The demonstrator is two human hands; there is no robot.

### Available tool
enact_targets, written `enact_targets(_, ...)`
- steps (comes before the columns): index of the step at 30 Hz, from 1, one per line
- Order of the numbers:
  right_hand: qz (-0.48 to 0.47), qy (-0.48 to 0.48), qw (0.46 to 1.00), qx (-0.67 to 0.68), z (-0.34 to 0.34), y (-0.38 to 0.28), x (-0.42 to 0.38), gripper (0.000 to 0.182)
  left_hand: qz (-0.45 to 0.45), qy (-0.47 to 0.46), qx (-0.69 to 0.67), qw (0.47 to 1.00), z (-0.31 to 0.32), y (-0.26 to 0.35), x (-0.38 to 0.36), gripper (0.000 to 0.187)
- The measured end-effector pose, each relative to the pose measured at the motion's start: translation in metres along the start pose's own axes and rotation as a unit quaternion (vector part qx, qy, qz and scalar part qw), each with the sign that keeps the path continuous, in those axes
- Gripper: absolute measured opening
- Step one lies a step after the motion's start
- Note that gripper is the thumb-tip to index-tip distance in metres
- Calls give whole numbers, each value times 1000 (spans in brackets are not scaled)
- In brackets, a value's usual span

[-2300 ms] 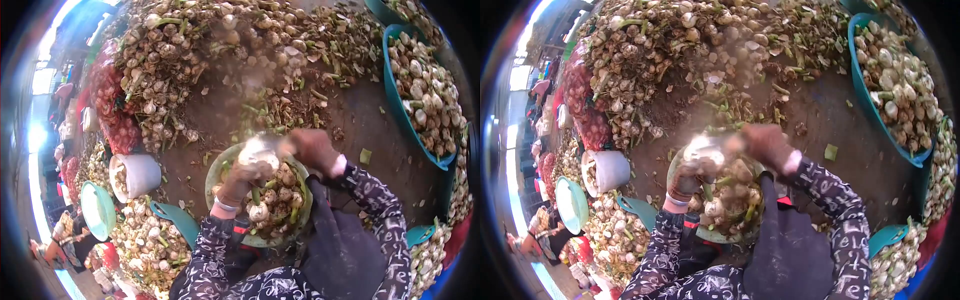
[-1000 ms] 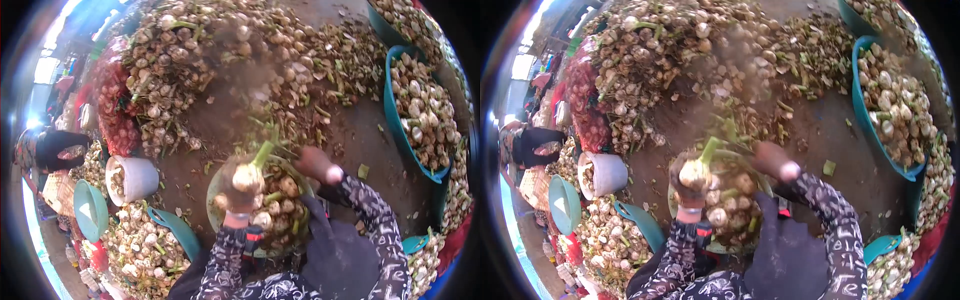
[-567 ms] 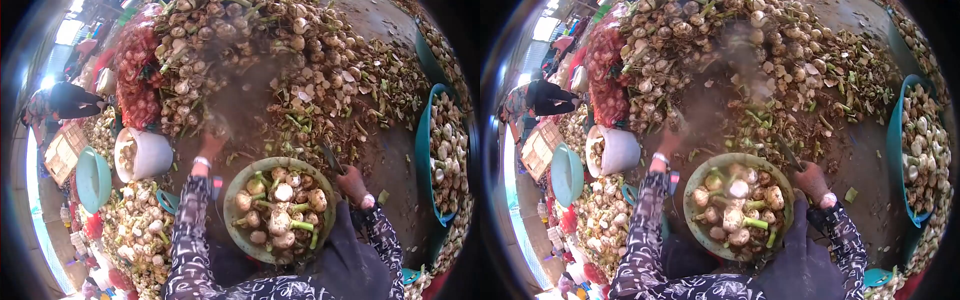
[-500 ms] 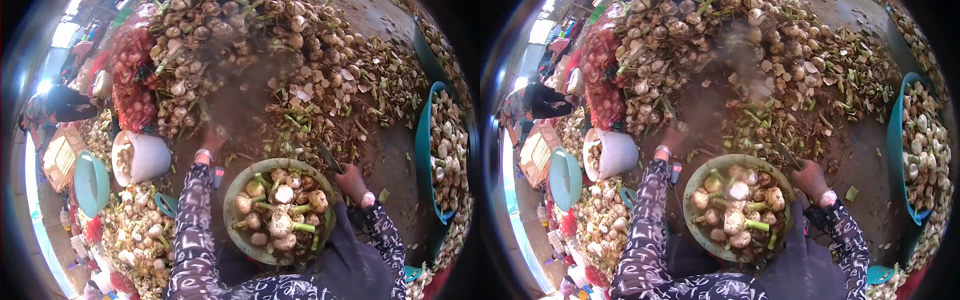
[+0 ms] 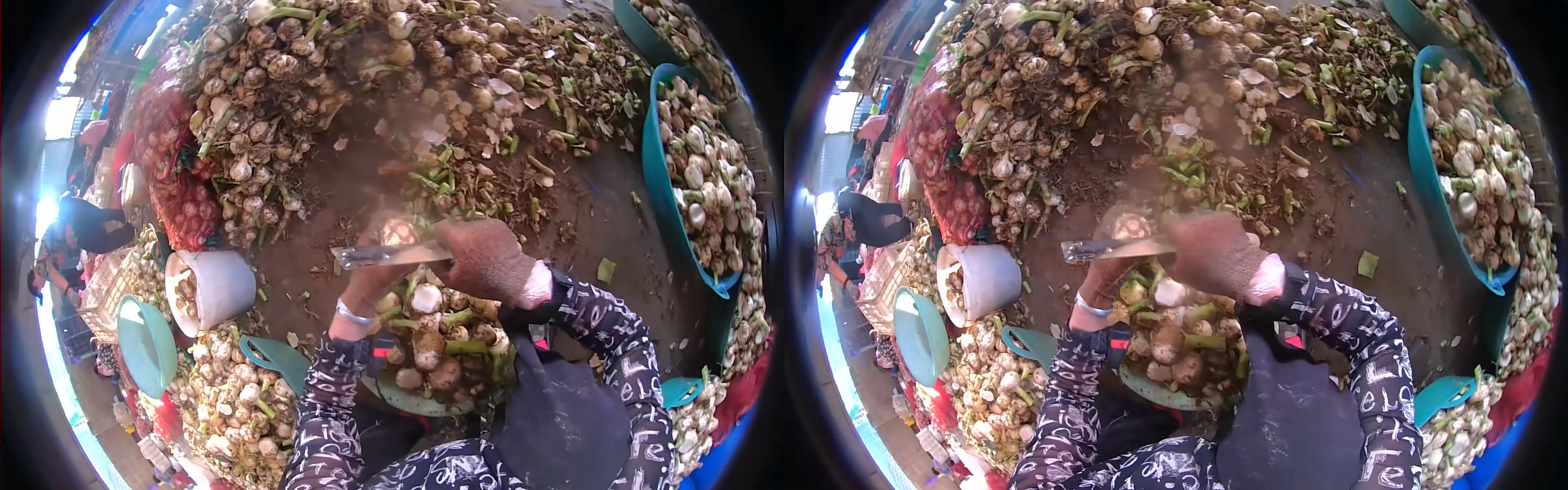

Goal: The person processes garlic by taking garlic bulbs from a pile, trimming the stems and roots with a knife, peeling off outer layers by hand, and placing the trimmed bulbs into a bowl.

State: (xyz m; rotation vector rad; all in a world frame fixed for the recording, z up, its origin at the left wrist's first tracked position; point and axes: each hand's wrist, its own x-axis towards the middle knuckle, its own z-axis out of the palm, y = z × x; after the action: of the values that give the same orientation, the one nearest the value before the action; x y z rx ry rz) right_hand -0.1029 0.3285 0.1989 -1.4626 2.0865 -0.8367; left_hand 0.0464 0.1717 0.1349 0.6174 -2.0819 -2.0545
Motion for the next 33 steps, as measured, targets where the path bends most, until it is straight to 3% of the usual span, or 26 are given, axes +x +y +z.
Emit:
enact_targets(3, -15, 36, 999, -26, 7, 9, -10, 25, -3, 9, 99, 995, 17, 6, -12, 43)
enact_targets(5, -26, 59, 998, -14, 14, 23, -18, 24, 43, 48, 172, 983, 32, 14, -20, 40)
enact_targets(7, 105, -51, 991, -71, 18, 50, -16, 25, -35, 76, -55, 995, 49, 33, -28, 41)
enact_targets(8, 150, -99, 975, -132, 11, 76, -16, 22, -3, 74, -103, 992, 60, 47, -33, 43)
enact_targets(9, 269, -40, 959, -78, 15, 111, -25, 22, 28, 69, -152, 986, 72, 62, -38, 45)
enact_targets(10, 299, 57, 951, -52, 9, 116, -36, 23, 90, 109, -62, 988, 74, 67, -41, 45)
enact_targets(11, 301, 61, 950, -49, 0, 112, -41, 26, 92, 117, -56, 987, 64, 66, -40, 45)
enact_targets(13, 311, 86, 945, -56, -10, 107, -51, 29, 56, 58, 137, 987, 45, 49, -20, 48)
enact_targets(14, 312, 64, 948, -19, -3, 103, -54, 32, 148, 108, 180, 966, 43, 36, -14, 44)
enact_targets(16, 316, 25, 948, 27, 8, 95, -57, 34, 79, 125, -159, 976, 54, 67, -16, 34)
enact_targets(18, 303, 55, 946, 98, 6, 84, -57, 37, 23, 158, -130, 979, 32, 29, -25, 27)
enact_targets(19, 295, 43, 947, 120, 17, 97, -48, 33, -4, 189, -332, 924, 31, 20, -26, 24)
enact_targets(20, 291, 46, 948, 120, 9, 90, -41, 33, -34, 210, -522, 826, 34, 14, -26, 23)
enact_targets(23, 221, 113, 948, 198, -20, 32, -18, 35, -29, 194, -629, 752, 51, 21, -18, 24)
enact_targets(24, 138, 218, 918, 300, -26, 6, -14, 35, -41, 185, -674, 713, 55, 25, -15, 25)
enact_targets(26, 52, 315, 864, 389, -19, 3, -14, 36, -17, 172, -687, 706, 60, 26, -15, 31)
enact_targets(27, 153, 93, 950, 258, 0, 25, -7, 32, -10, 154, -707, 690, 63, 47, -15, 36)
enact_targets(28, 240, -133, 956, 102, 8, 43, 1, 29, 1, 136, -725, 676, 65, 67, -16, 41)
enact_targets(29, 239, -64, 964, 101, 13, 47, -10, 28, 40, 140, -682, 717, 68, 79, -21, 52)
enact_targets(30, 235, -6, 967, 97, 17, 56, -24, 28, 32, 47, -608, 792, 57, 80, -25, 62)
enact_targets(31, 256, 8, 955, 151, 12, 64, -28, 29, -53, 6, -385, 922, 40, 88, -36, 56)
enact_targets(32, 283, 22, 936, 210, 11, 68, -32, 30, -151, -41, -131, 979, 20, 97, -48, 50)
enact_targets(33, 274, 16, 938, 212, 13, 77, -31, 30, -95, -184, 5, 978, 0, 102, -46, 54)
